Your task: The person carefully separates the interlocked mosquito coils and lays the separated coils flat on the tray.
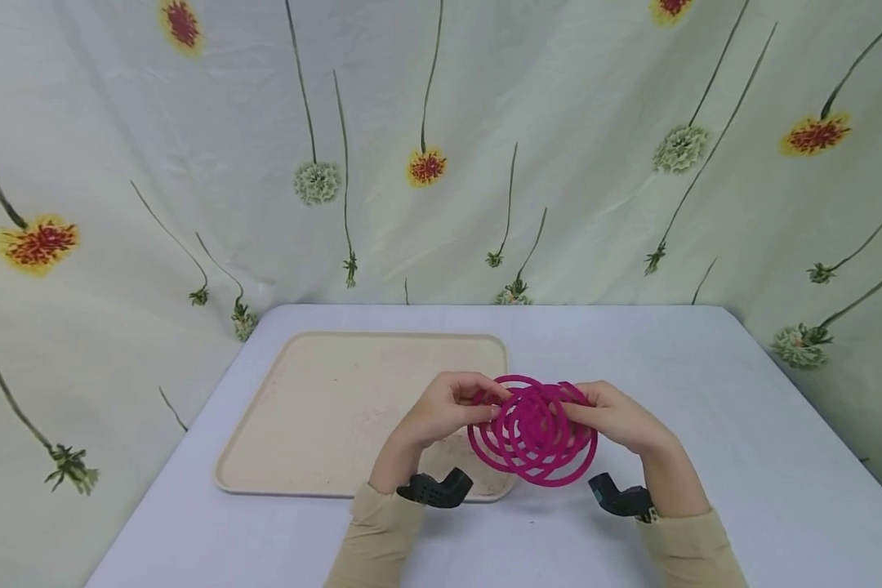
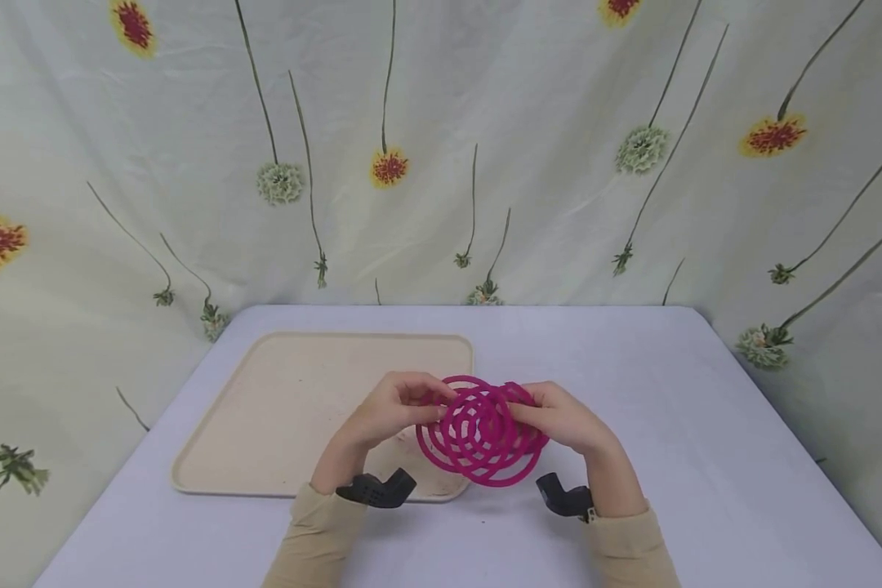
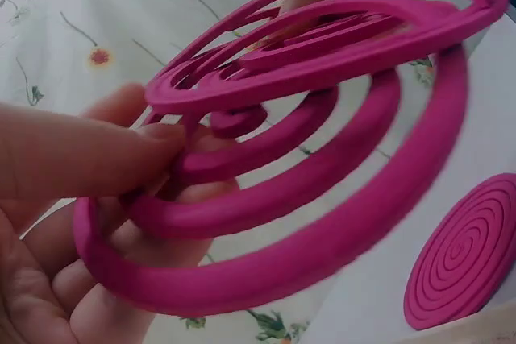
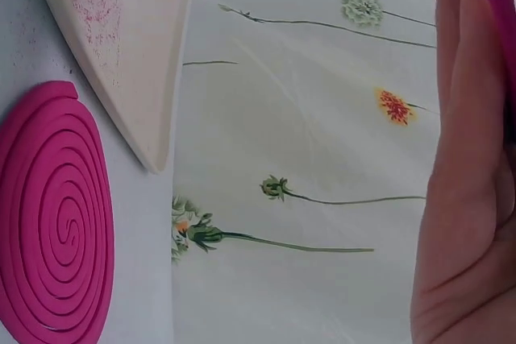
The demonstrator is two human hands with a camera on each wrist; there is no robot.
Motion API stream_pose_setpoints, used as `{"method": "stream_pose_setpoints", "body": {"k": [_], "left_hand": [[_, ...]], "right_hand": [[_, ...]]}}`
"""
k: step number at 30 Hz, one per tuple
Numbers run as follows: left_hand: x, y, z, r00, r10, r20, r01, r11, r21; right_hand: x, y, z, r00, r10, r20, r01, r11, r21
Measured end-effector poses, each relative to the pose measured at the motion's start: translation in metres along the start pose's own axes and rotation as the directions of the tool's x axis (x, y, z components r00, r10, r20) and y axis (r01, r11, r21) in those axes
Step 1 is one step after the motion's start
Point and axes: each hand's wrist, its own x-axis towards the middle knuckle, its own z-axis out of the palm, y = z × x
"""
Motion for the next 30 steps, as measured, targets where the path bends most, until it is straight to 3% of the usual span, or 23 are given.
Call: {"method": "stream_pose_setpoints", "body": {"k": [4,9,16,20,23,26,30], "left_hand": [[0.001,0.000,0.003,0.995,0.019,-0.101,-0.018,1.000,0.002],[0.004,0.001,0.011,0.972,-0.004,-0.234,-0.005,0.999,-0.039],[0.008,0.003,0.019,0.924,-0.013,-0.383,-0.028,0.995,-0.100],[0.010,0.004,0.024,0.894,-0.031,-0.446,-0.031,0.991,-0.132],[0.011,0.004,0.027,0.882,-0.044,-0.469,-0.030,0.989,-0.148],[0.010,0.003,0.025,0.896,-0.043,-0.443,-0.028,0.988,-0.152],[0.007,0.001,0.018,0.952,-0.056,-0.301,0.010,0.988,-0.153]], "right_hand": [[0.003,-0.001,0.004,0.996,-0.005,-0.092,0.006,1.000,0.011],[0.005,-0.002,0.008,0.978,0.014,-0.209,-0.008,1.000,0.030],[0.008,-0.006,0.016,0.930,0.028,-0.366,-0.002,0.998,0.070],[0.010,-0.006,0.019,0.911,0.027,-0.412,0.013,0.995,0.094],[0.011,-0.006,0.020,0.904,0.022,-0.426,0.026,0.994,0.108],[0.011,-0.005,0.018,0.916,0.009,-0.400,0.033,0.995,0.097],[0.004,-0.002,0.009,0.961,-0.024,-0.274,0.043,0.997,0.063]]}}
